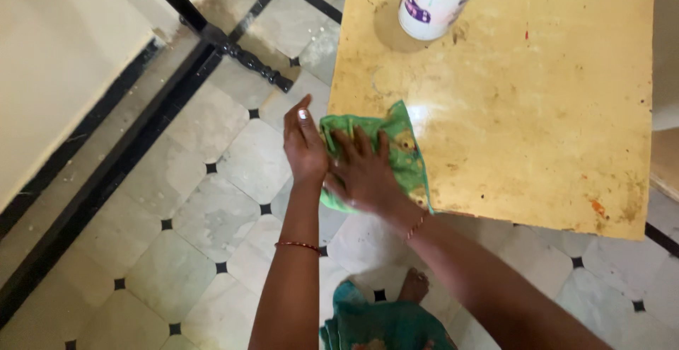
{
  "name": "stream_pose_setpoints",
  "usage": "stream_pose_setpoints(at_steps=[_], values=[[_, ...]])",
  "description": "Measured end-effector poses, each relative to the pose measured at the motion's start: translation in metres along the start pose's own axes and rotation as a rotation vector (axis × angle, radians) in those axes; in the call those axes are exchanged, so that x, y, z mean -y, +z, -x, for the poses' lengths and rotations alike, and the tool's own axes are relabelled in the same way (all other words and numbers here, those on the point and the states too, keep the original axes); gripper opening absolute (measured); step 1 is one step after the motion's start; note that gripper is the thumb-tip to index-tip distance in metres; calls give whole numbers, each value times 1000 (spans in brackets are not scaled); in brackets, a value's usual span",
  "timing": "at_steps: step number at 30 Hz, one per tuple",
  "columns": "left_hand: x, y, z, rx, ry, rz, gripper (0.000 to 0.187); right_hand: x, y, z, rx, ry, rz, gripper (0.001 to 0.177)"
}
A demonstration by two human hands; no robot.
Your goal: The person wipes a yellow table surface using a green cloth. They repeatedly dip the cloth into a white bucket of liquid and continue wiping the table in circular and back-and-forth motions.
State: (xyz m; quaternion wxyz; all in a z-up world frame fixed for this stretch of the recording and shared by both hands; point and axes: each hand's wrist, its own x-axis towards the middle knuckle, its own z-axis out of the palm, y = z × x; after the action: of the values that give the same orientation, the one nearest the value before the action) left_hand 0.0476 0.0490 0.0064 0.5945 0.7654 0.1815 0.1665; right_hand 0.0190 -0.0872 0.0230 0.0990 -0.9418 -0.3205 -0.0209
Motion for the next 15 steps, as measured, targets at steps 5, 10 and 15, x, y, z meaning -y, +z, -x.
stream_pose_setpoints(at_steps=[5,10,15], values=[[14,4,9,3,-200,-303,55,-28,0,-29,-208,-69,-52,51],[26,27,16,-53,22,-550,57,-57,12,-65,-158,-4,-83,40],[16,42,13,75,336,-820,70,-108,11,-117,-388,-36,160,45]])
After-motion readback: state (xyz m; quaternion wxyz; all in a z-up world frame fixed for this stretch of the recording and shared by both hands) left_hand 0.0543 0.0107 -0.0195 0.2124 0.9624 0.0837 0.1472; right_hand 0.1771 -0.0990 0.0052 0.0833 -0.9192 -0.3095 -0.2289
